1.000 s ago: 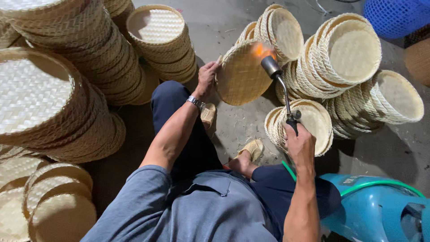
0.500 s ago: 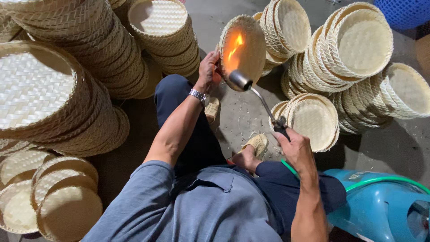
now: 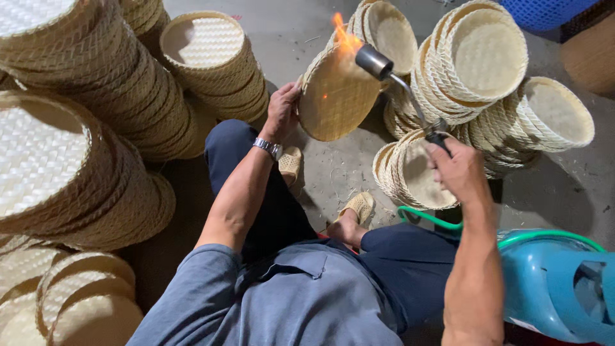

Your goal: The person sits on the floor surrounded by stacks of woven baskets and uses a handheld blowtorch to apply heat to the interior surface of each basket. They pick up a basket from a stack, rotate it while directing the flame inside, and then place it onto a separate stack of treated items.

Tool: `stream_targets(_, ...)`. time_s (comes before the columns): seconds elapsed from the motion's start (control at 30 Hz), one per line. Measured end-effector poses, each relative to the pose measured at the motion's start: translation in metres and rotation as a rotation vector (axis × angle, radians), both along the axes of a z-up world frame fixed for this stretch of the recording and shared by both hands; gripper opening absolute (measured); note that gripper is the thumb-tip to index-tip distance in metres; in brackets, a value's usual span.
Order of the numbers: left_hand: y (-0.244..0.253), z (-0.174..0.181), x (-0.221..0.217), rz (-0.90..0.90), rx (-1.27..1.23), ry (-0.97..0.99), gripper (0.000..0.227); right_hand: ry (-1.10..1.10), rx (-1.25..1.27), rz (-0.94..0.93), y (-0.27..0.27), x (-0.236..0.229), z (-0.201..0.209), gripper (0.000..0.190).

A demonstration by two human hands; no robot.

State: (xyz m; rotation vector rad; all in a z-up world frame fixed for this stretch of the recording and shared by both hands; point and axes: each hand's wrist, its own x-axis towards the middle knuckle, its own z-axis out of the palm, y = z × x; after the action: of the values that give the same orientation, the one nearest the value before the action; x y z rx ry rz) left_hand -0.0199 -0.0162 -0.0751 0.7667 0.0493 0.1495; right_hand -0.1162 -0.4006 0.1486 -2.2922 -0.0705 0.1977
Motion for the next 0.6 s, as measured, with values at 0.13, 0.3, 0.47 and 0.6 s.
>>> stream_targets(0.13,0.005,0.014,-0.006,-0.008,-0.08,0.011,0.018,0.002,-0.027,-0.048,-0.021,0.001,0.012,0.038)
stream_targets(0.3,0.003,0.014,-0.001,-0.023,-0.237,-0.068,0.018,0.027,-0.026,-0.076,-0.024,-0.017,0.0,0.03)
stream_targets(0.47,0.002,0.0,0.007,-0.003,-0.314,-0.091,0.016,0.011,-0.015,0.035,-0.007,-0.027,-0.01,0.032)
stream_targets(0.6,0.007,0.003,0.003,-0.017,-0.308,-0.123,0.024,0.022,0.08,-0.074,-0.011,-0.015,-0.004,0.029)
